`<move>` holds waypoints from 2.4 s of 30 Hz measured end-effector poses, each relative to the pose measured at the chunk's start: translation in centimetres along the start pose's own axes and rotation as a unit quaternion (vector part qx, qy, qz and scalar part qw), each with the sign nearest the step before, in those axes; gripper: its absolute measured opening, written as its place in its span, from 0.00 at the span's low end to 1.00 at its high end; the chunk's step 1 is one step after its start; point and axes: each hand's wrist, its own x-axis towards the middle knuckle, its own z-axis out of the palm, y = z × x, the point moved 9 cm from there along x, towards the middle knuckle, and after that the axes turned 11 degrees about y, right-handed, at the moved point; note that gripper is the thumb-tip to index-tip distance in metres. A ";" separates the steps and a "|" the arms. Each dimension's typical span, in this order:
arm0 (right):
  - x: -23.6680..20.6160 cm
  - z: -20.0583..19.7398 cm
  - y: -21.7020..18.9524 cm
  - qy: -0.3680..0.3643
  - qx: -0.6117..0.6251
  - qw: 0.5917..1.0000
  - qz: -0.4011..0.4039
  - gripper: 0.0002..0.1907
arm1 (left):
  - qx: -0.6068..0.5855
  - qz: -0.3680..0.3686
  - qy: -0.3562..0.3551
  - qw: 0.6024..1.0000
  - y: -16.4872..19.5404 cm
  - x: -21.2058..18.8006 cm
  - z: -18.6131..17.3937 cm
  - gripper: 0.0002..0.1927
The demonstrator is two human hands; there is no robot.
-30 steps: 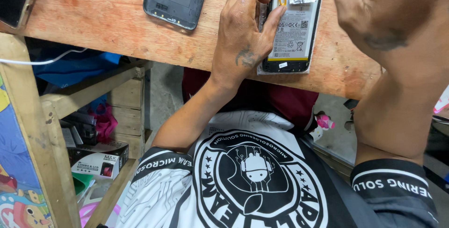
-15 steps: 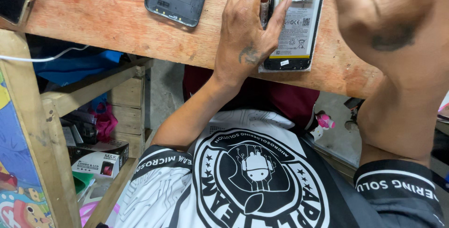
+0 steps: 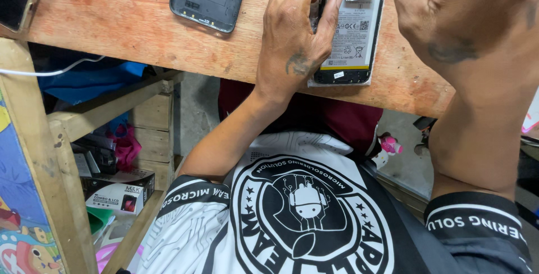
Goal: The person reassembles a smartphone by placing the battery into the chassis, connecting the battery ribbon cable, and securing the motherboard with screws. The person uses a screwdriver to tighten the screws and ensure the components are properly aligned.
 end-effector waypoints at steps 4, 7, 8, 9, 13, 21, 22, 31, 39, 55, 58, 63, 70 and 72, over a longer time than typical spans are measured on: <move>0.0 0.2 0.0 0.000 -0.003 1.000 -0.003 0.07 | -0.001 0.004 0.003 1.000 0.0 0.0 0.0 0.08; 0.1 0.3 -0.1 -0.002 -0.001 1.000 -0.005 0.07 | -0.005 -0.003 0.005 1.000 -0.1 0.0 0.0 0.08; 0.1 0.2 0.0 -0.003 -0.002 1.000 -0.005 0.07 | -0.007 -0.004 0.006 1.000 -0.1 0.0 0.0 0.08; 0.1 0.2 -0.1 -0.004 -0.002 1.000 -0.006 0.07 | -0.009 -0.001 0.009 1.000 0.0 0.0 -0.1 0.06; 0.1 0.3 -0.1 -0.006 0.000 1.000 -0.008 0.07 | -0.026 -0.007 0.021 0.999 0.7 0.5 -0.8 0.05; 0.0 0.4 0.3 -0.010 0.014 1.000 -0.003 0.07 | 0.099 0.016 0.091 0.991 0.6 2.6 -10.2 0.06; -0.1 0.3 0.4 -0.010 0.019 1.000 0.002 0.07 | 0.130 -0.011 0.093 0.987 -0.4 2.7 -11.6 0.10; -1.4 -1.1 1.5 0.031 0.063 0.995 0.074 0.07 | 0.281 0.106 0.040 0.953 -1.8 3.5 -14.6 0.15; -1.9 -0.6 1.8 0.051 0.077 0.991 0.093 0.07 | 0.284 0.108 0.031 0.952 -3.1 3.4 -13.9 0.15; -4.9 1.6 8.5 0.135 0.203 0.938 0.245 0.07 | 0.051 0.052 0.042 0.996 0.7 3.6 -6.2 0.14; -5.3 2.6 10.2 0.153 0.249 0.916 0.273 0.07 | -0.109 -0.056 0.017 0.992 -0.4 3.8 -3.3 0.12; -5.5 3.3 11.4 0.174 0.307 0.893 0.280 0.07 | -0.272 -0.057 0.011 0.960 -0.3 4.5 -0.8 0.10; -5.1 3.0 10.5 0.179 0.334 0.892 0.247 0.08 | -0.209 -0.007 -0.008 0.978 -0.7 4.3 0.6 0.08; -4.9 3.0 10.1 0.178 0.336 0.894 0.238 0.08 | -0.161 0.018 0.003 0.987 -0.6 4.3 0.2 0.07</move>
